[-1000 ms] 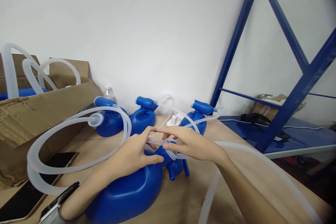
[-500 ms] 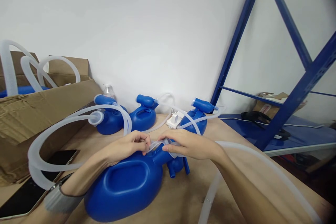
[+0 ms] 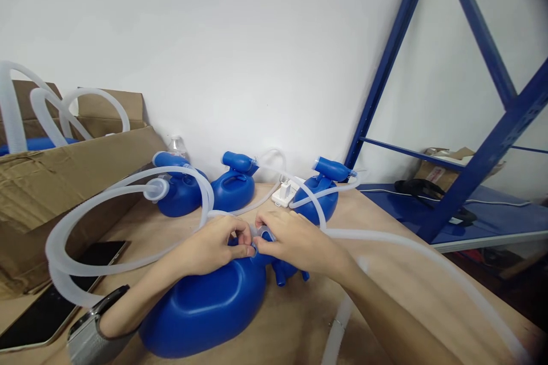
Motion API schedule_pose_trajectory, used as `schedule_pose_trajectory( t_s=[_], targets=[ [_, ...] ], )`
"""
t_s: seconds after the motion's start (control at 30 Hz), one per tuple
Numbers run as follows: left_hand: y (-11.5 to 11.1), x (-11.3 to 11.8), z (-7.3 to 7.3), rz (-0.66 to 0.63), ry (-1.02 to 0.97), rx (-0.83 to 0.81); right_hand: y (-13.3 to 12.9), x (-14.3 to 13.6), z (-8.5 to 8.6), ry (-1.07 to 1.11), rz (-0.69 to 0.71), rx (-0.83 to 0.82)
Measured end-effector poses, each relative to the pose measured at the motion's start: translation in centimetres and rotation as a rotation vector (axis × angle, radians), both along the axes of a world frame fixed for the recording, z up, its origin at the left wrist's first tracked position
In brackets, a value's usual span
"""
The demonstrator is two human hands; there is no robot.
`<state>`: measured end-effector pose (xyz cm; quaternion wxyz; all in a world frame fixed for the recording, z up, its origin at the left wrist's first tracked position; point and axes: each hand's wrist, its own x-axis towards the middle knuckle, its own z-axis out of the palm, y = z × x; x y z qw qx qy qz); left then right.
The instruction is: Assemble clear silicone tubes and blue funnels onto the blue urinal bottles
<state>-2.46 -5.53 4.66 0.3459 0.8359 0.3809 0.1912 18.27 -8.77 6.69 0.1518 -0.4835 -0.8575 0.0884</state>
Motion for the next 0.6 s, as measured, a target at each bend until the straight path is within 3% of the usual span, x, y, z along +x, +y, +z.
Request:
schedule_pose_trajectory(
  t_s=[0.6],
  targets=[
    [0.30,-0.13,-0.09,0.023,0.126,0.021,0.44,-0.09,-0.13,-0.036,-0.054,-0.048]
  ],
)
